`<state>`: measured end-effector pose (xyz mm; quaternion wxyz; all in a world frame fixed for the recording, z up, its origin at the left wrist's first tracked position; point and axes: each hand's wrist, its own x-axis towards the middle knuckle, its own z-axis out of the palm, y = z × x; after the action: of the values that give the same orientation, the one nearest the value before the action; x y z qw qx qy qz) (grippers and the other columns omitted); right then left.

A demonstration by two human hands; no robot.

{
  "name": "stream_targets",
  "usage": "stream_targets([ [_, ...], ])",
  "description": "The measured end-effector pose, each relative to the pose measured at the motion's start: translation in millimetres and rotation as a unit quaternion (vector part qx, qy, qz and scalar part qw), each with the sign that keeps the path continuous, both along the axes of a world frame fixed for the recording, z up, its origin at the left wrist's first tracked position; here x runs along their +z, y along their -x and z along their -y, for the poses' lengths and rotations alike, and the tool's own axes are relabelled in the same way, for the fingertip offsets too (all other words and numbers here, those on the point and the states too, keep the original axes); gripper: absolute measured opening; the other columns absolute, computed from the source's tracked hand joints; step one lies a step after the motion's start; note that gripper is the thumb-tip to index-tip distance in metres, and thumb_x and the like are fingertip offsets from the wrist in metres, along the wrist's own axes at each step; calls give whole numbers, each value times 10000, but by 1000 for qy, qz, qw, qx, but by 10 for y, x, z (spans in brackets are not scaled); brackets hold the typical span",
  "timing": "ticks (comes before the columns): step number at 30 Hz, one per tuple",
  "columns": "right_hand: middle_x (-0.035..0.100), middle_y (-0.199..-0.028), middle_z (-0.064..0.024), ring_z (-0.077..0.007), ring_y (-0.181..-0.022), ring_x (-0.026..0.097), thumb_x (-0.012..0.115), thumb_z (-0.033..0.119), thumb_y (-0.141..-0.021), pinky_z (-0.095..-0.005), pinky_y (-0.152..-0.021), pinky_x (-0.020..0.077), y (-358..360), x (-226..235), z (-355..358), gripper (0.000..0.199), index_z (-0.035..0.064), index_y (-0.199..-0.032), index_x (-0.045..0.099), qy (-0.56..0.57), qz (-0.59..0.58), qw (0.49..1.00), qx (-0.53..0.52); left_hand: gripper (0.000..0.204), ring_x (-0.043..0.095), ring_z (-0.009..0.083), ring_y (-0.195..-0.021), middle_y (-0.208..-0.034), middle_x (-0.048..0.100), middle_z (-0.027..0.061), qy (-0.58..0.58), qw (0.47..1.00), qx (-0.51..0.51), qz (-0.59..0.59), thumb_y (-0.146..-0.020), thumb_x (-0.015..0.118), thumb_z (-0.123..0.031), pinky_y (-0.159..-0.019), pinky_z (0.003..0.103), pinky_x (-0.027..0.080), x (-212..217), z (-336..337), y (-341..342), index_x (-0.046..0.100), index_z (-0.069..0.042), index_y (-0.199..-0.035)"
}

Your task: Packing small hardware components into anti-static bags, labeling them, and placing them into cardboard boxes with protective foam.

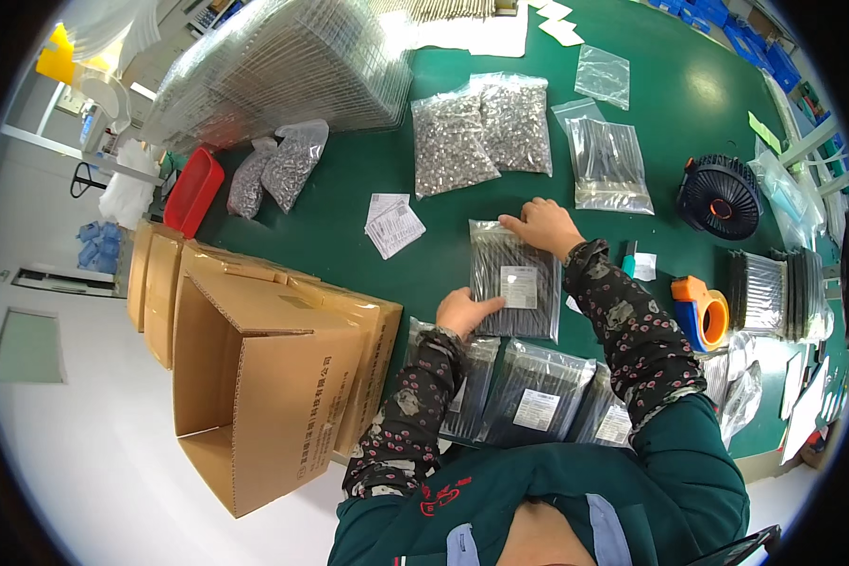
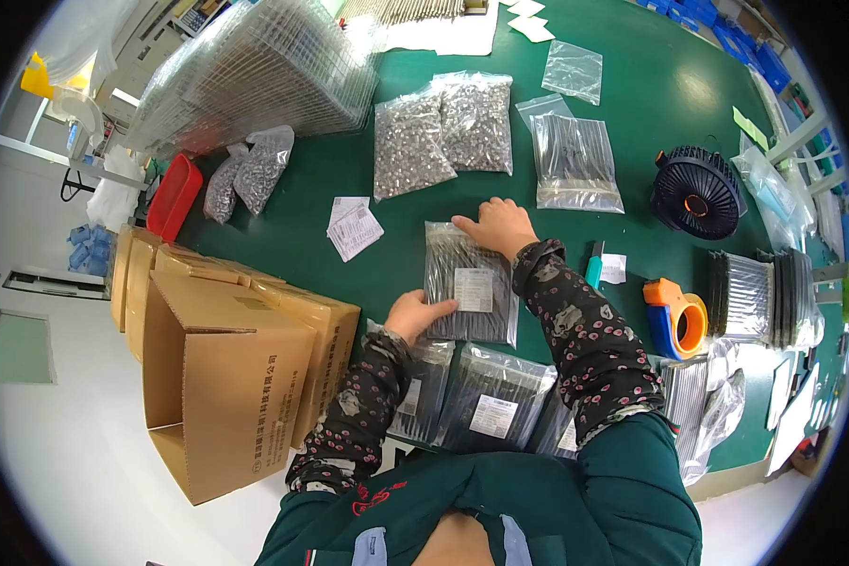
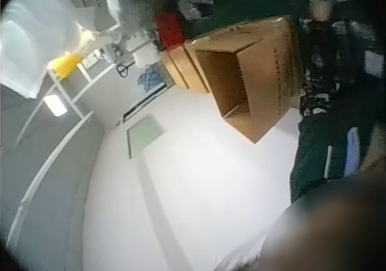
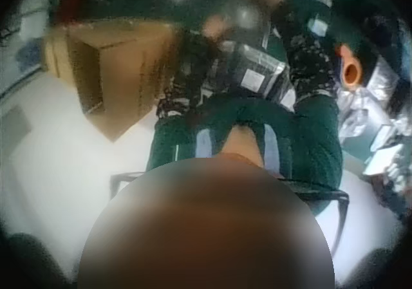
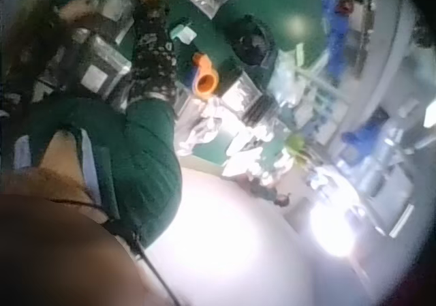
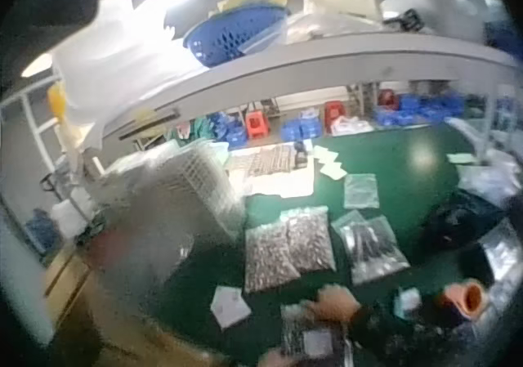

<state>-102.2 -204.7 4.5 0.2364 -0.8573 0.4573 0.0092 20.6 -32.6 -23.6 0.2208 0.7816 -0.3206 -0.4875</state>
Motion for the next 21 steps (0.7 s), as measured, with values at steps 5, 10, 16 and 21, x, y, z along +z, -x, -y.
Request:
stream_targets([
  [5,613,-853,-177,-312,-850,577,406,617,-776,-386,-748,452,134,33,100,668,-2,-765,658,-28,12,1000,-3,469,499,279,-931,-947,515,177,94,995,2,42,-651,687,-340,-777,340,409,151,2,211,565,29,-914],
  [10,615,-728,-189,-345,-757,588,386,642,-774,-410,-709,461,272,-42,196,702,-4,-697,652,-77,74,994,-12,385,479,286,-898,-935,491,162,148,988,36,-30,-649,707,-231,-781,347,407,277,82,321,548,20,-894],
  [16,606,-744,-221,-384,-767,576,366,634,-797,-421,-709,446,550,24,120,702,-11,-762,642,-123,152,980,-20,235,533,110,-671,-748,576,42,193,963,62,-176,-683,690,-97,-618,264,438,403,133,456,547,2,-842],
  [21,595,-708,-213,-375,-726,576,386,598,-812,-429,-655,444,611,391,-68,651,5,-701,630,-35,143,989,-8,248,526,100,-688,-774,574,44,192,965,51,-169,-677,697,-94,-623,253,431,852,-3,476,544,-3,-851],
])
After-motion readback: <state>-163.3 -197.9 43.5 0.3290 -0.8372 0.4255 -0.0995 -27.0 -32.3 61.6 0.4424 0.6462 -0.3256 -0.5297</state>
